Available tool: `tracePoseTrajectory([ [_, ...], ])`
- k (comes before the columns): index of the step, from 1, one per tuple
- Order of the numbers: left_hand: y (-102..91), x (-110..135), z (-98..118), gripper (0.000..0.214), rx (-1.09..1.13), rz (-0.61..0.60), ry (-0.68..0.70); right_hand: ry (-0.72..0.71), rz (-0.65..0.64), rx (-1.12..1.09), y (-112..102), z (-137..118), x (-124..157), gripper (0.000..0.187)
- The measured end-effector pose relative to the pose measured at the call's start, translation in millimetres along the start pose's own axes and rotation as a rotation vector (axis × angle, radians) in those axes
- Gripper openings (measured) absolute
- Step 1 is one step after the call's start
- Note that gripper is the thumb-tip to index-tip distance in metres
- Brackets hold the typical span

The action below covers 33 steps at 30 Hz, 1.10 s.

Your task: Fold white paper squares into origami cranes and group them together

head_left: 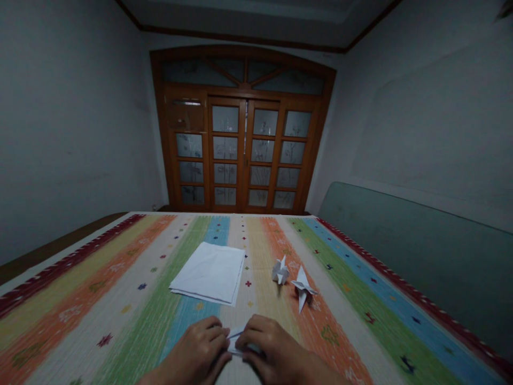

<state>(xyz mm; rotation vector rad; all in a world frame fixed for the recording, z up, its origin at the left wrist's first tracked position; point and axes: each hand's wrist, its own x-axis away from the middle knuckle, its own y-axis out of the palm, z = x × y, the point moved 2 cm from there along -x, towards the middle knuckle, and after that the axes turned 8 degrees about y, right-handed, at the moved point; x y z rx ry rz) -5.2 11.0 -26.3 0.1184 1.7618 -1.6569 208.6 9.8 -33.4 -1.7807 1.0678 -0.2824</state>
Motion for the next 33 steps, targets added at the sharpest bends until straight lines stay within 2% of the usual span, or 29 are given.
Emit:
tracePoseTrajectory([
  [4,4.0,-1,-4,0.011,0.045,-0.108,-0.055,0.058,-0.03,-0.037,-2,-2,-1,0.018],
  [13,-0.9,-4,-3,0.011,0.133,-0.111,-0.123,0.115,-0.102,-0.102,-11,-6,-1,0.026],
  [18,1.7,-5,-3,0.01,0.112,-0.07,-0.118,0.153,-0.095,-0.177,-10,-3,-1,0.03],
  [24,3.9,-4,-5,0.013,0.085,-0.043,-0.077,0.087,0.009,-0.129,-1,-1,-3,0.032],
  [29,9.6,-1,-6,0.021,0.081,0.047,-0.035,0.074,0.039,-0.058,5,1,-4,0.031],
  [33,12.3,0,-4,0.02,0.147,0.052,-0.038,0.076,0.034,-0.079,7,3,1,0.033],
])
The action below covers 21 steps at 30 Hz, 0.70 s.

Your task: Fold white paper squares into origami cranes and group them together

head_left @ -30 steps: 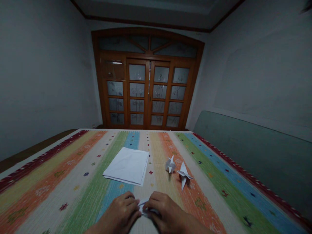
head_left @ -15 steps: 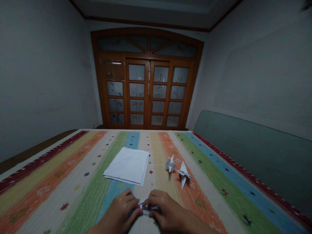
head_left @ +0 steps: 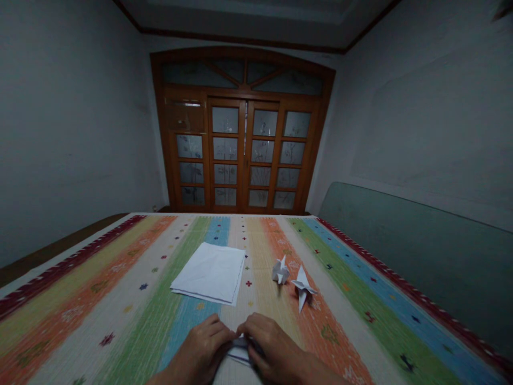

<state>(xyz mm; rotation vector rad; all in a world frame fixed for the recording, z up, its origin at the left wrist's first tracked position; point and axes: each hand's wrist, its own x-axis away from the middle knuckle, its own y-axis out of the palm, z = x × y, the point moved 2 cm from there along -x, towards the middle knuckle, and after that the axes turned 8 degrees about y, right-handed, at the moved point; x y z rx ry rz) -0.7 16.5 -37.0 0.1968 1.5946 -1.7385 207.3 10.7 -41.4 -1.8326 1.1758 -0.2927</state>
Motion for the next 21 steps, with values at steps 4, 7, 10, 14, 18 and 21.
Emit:
tracePoseTrajectory([
  [4,1.8,1,0,0.024,0.095,0.009,-0.079,-0.004,0.03,-0.02,3,6,3,0.032],
  [7,4.1,0,-3,0.024,0.152,0.027,-0.183,-0.007,0.052,-0.009,6,8,2,0.035],
  [10,6.4,-1,-4,0.026,0.161,0.014,-0.253,0.012,0.059,0.017,7,8,-1,0.036],
  [14,4.3,-2,-1,0.023,0.092,0.002,-0.269,0.071,0.087,0.031,3,5,-5,0.034],
  [18,-0.4,-3,6,0.022,-0.035,-0.019,-0.198,0.168,0.078,0.046,-1,1,-7,0.021],
  [21,0.7,0,10,0.027,-0.149,-0.074,-0.125,0.283,0.083,0.044,-6,-1,-7,0.016],
])
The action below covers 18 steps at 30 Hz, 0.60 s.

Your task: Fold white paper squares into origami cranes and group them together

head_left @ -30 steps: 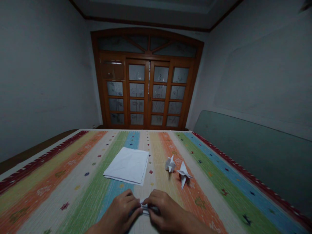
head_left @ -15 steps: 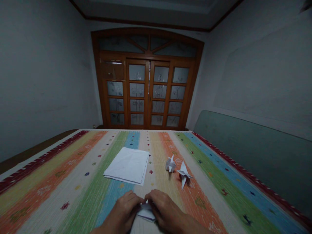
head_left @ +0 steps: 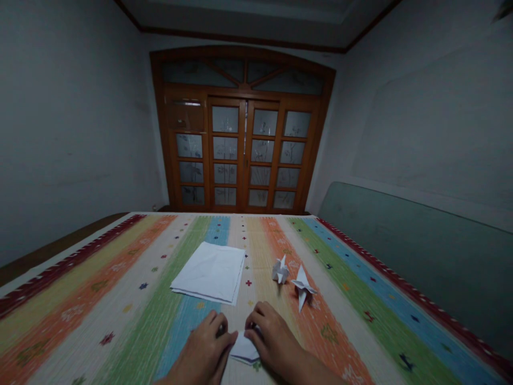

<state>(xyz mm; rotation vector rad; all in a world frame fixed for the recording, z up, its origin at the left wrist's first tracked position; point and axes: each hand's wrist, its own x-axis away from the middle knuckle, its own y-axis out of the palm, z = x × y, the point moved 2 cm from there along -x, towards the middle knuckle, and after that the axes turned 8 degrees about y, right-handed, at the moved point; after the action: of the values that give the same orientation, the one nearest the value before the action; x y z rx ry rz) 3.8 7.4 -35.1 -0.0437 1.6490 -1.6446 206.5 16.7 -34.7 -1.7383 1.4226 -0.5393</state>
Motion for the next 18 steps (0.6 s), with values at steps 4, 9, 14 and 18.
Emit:
tracePoseTrajectory([
  [4,3.9,4,2,0.031,-0.093,-0.043,0.026,0.065,-0.039,-0.039,-3,3,0,0.023],
  [9,0.2,1,2,0.026,-0.031,0.001,0.009,0.096,-0.065,-0.103,-2,9,-1,0.029],
  [14,-1.0,-2,-2,0.028,0.127,0.034,-0.115,0.148,-0.091,-0.118,-3,3,-2,0.028],
  [18,1.8,-2,-7,0.021,0.199,-0.008,-0.206,0.166,-0.122,-0.126,-6,-3,-2,0.023],
])
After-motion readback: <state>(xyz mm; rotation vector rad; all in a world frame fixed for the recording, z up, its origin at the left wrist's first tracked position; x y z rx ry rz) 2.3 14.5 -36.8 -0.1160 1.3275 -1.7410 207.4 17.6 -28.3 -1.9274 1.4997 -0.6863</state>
